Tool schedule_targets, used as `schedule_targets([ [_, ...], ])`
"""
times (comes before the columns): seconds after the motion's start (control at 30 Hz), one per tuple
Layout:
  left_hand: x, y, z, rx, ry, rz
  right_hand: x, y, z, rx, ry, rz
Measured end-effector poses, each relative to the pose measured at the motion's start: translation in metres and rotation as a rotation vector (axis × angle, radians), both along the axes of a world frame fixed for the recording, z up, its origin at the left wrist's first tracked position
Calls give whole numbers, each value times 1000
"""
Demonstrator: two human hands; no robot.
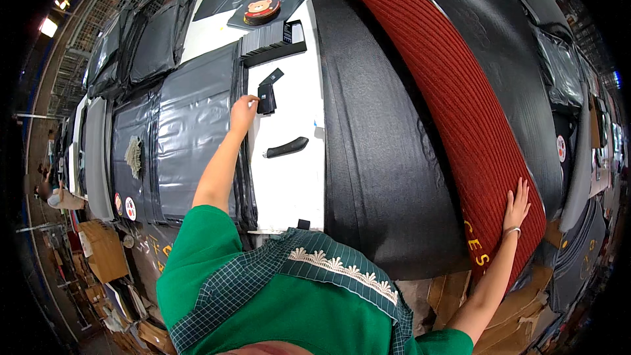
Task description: The person sorts through a stack of black and red floor mats, lifting each mat one at a time from a stack on a cart and placing it onto another stack on the adjacent table.
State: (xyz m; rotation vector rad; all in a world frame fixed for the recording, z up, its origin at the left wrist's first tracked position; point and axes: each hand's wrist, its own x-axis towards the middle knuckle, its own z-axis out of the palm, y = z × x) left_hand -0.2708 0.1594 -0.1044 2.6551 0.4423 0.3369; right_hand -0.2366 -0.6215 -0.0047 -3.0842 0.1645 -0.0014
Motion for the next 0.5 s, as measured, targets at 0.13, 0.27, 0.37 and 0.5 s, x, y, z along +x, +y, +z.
schedule_targets([
  [0.13, 18, 9, -13, 31, -38, 240, 1, 3, 1, 11, 12, -7],
  [0.27, 43, 18, -30, -19, -51, 326, 0, 2, 0, 1, 3, 8],
  [0.37, 65, 37, -35, -51, -65, 182, 0, 3, 1, 6, 10, 14],
  [0.5, 100, 46, -37, 35, -198, -24, 1, 5, 2, 1, 9, 28],
])
